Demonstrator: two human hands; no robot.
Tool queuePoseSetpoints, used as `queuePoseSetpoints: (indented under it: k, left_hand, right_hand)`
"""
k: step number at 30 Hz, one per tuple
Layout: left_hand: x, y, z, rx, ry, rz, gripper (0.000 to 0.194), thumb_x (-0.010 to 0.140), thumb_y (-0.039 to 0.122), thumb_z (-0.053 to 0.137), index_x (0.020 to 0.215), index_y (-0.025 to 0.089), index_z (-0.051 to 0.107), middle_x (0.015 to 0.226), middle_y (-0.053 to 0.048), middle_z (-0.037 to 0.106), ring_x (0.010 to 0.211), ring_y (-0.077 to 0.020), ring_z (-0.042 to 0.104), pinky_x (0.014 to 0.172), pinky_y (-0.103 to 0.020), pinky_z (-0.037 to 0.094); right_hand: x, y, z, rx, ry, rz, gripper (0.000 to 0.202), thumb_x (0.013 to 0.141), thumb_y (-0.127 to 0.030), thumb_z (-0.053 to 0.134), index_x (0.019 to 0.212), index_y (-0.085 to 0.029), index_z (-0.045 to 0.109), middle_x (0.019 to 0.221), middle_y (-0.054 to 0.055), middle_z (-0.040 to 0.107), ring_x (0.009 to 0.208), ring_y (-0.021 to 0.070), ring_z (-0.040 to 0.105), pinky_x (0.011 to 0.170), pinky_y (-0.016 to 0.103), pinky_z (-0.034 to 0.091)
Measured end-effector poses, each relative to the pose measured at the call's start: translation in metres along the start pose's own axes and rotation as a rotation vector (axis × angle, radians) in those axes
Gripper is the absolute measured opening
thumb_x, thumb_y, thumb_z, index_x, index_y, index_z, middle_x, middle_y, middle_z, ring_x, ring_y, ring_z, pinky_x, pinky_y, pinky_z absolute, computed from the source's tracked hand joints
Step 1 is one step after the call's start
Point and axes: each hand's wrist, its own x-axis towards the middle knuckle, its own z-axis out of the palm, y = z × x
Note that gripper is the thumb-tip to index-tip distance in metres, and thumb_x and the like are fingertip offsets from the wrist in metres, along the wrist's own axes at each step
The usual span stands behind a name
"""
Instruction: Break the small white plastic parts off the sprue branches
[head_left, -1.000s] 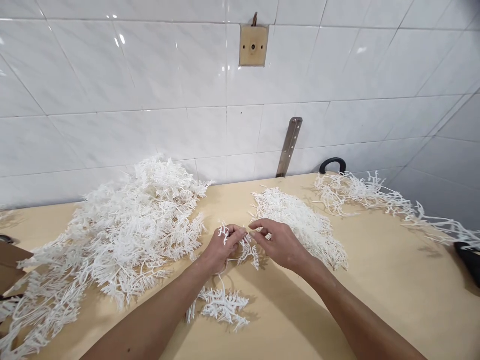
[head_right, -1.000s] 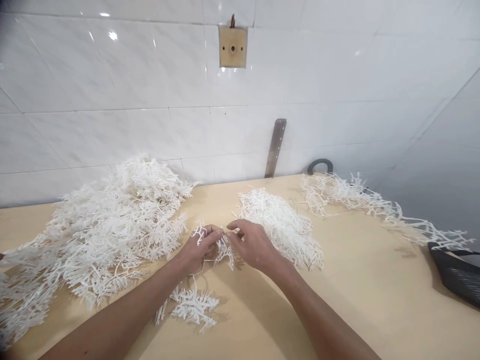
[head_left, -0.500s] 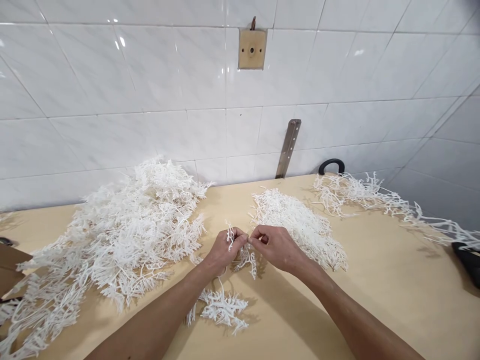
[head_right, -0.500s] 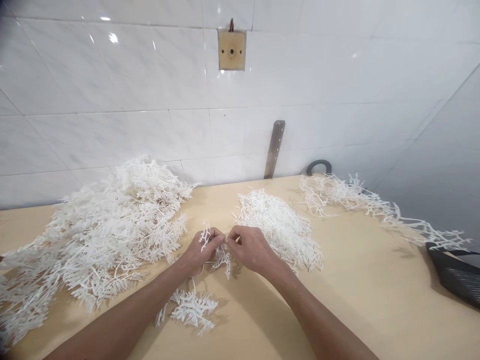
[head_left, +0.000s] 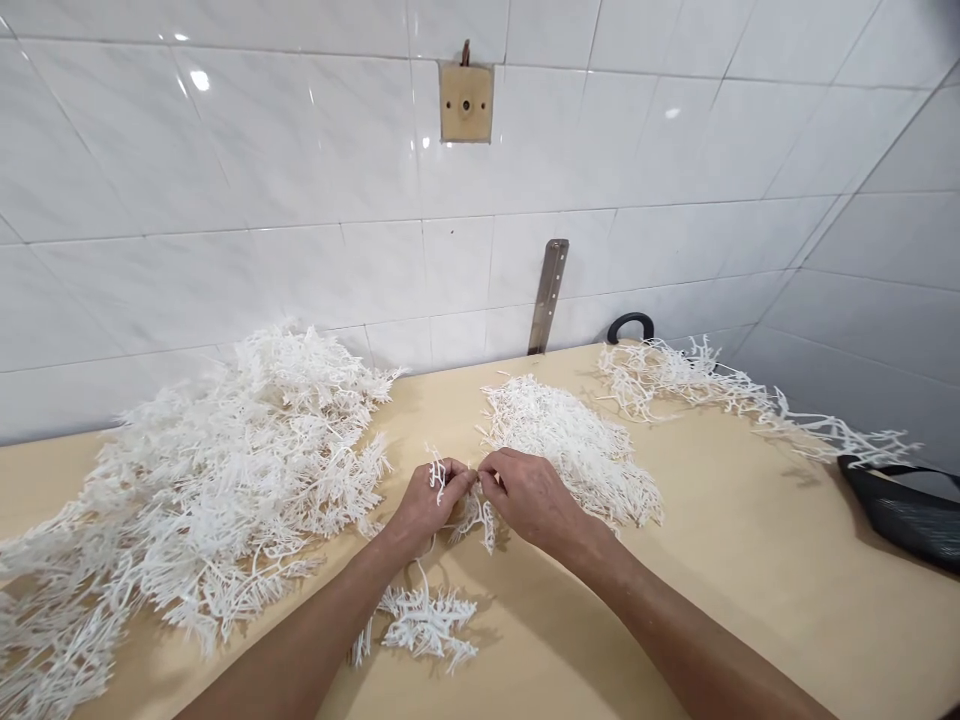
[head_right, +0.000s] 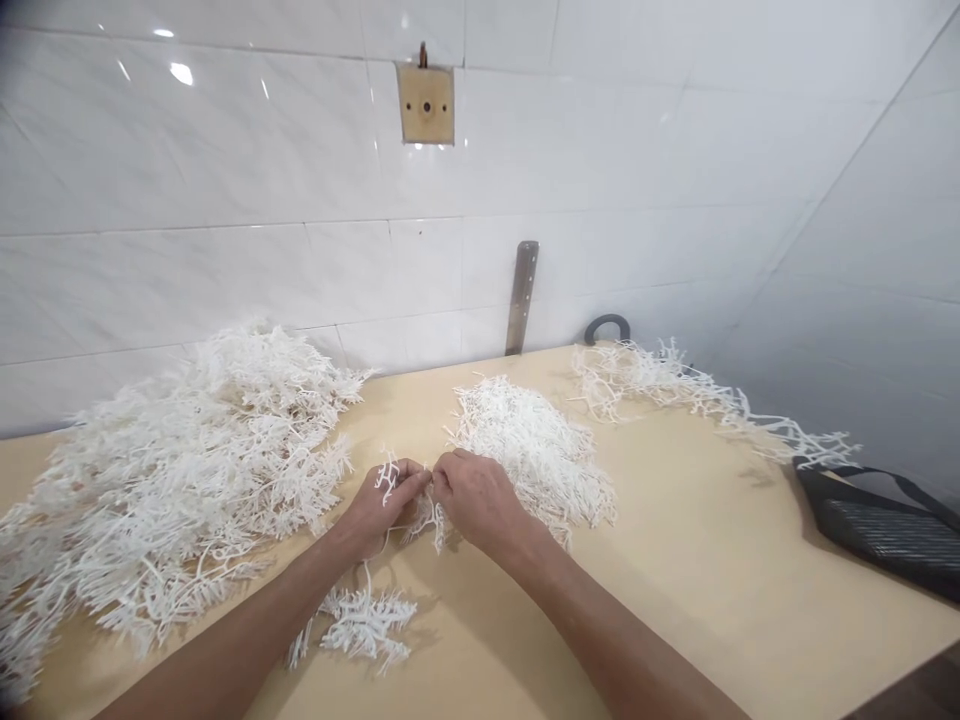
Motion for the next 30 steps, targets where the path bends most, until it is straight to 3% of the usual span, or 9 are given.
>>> queuePoseSetpoints:
  k: [5, 15, 22, 30]
  left_hand:
    - [-0.001, 0.001, 0.004, 0.005, 0.01, -0.048, 0.034, 0.073, 0.041, 0.072, 0.065, 0.019, 0.049, 0.049, 0.009, 0.033, 0.043, -0.0049, 0.025, 0.045, -0.021, 0.018]
    - [0.002, -0.003, -0.002, -0.112, 0.033, -0.057, 0.043, 0.069, 0.053, 0.078, 0.071, 0.018, 0.053, 0.047, 0.01, 0.035, 0.041, -0.0043, 0.027, 0.044, -0.021, 0.017]
    - [0.005, -0.006, -0.005, -0.127, 0.035, -0.072, 0.045, 0.068, 0.054, 0.079, 0.07, 0.018, 0.052, 0.049, 0.009, 0.035, 0.042, -0.0043, 0.028, 0.044, -0.021, 0.016]
    - [0.003, -0.001, -0.004, -0.127, 0.018, -0.061, 0.047, 0.067, 0.056, 0.078, 0.068, 0.018, 0.051, 0.048, 0.01, 0.032, 0.042, -0.0037, 0.025, 0.045, -0.022, 0.016]
  right_hand:
    - [0.0, 0.002, 0.003, -0.019, 0.047, -0.022, 0.022, 0.091, -0.01, 0.051, 0.075, -0.018, 0.064, 0.076, 0.002, 0.067, 0.065, 0.0129, 0.057, 0.061, 0.026, 0.036]
    - [0.007, 0.031, -0.017, 0.01, 0.242, 0.108, 0.011, 0.089, -0.014, 0.055, 0.086, -0.019, 0.064, 0.088, 0.004, 0.068, 0.065, 0.0144, 0.06, 0.067, 0.029, 0.045]
    - [0.003, 0.018, -0.01, 0.253, 0.021, -0.028, 0.012, 0.091, -0.022, 0.057, 0.092, -0.021, 0.07, 0.094, 0.004, 0.071, 0.076, 0.0157, 0.065, 0.071, 0.029, 0.049]
    - [0.002, 0.01, -0.002, 0.192, -0.02, -0.043, 0.012, 0.09, -0.018, 0.058, 0.085, -0.021, 0.069, 0.083, 0.002, 0.07, 0.073, 0.0153, 0.063, 0.068, 0.029, 0.046]
